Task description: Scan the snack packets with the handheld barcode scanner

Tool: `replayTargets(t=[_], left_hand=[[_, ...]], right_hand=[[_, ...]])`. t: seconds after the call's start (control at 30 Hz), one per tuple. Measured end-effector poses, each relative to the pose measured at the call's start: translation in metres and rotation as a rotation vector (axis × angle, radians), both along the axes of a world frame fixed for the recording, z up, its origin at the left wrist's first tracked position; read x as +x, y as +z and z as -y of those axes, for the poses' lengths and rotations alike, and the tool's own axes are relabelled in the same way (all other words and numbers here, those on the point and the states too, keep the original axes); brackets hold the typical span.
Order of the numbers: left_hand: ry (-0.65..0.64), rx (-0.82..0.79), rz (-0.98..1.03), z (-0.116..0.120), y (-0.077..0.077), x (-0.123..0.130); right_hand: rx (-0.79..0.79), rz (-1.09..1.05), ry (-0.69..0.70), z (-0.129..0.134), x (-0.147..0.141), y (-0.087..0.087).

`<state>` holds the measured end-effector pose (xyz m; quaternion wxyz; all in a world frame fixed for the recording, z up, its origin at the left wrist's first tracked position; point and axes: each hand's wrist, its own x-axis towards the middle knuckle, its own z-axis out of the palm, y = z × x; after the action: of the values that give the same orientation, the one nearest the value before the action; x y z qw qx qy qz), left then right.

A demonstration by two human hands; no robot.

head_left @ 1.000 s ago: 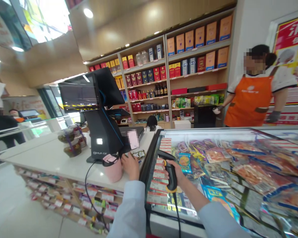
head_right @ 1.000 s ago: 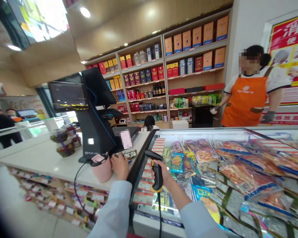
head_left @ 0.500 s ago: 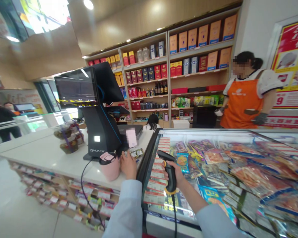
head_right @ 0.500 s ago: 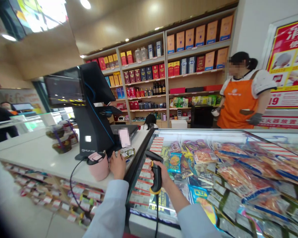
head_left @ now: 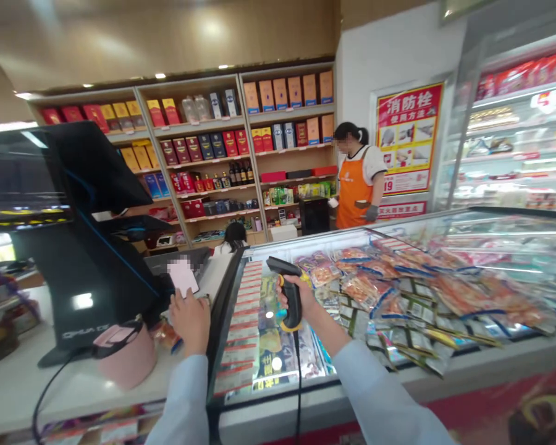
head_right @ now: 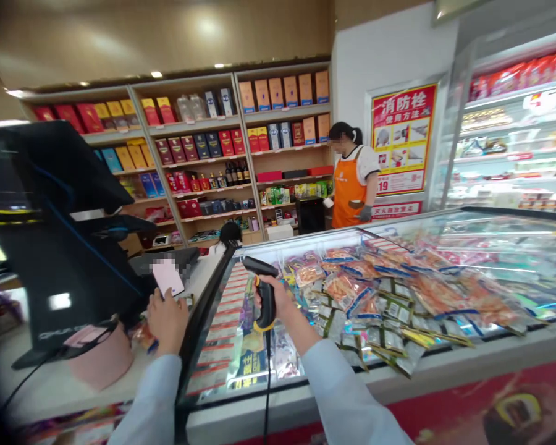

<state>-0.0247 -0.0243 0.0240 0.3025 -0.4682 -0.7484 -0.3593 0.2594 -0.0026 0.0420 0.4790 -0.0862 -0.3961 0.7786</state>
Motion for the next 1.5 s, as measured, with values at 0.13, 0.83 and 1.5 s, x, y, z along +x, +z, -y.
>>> replayTargets(t=[0.13, 0.83, 1.5], left_hand=[[-0.165, 0.07, 0.015, -0.017, 0.04, 0.057], [-0.798, -0.32, 0.174, -0.094, -0.047, 0.269], [-0.627, -0.478, 0.037, -0.098, -0.055, 0.282]], right_hand=[[0.082, -0.009, -0.123, 0.003, 0.063, 0.028], [0.006, 0.191, -0.298, 0.012, 0.21, -0.019], [0.003, 0.206, -0.358, 0.004, 0.209, -0.04]])
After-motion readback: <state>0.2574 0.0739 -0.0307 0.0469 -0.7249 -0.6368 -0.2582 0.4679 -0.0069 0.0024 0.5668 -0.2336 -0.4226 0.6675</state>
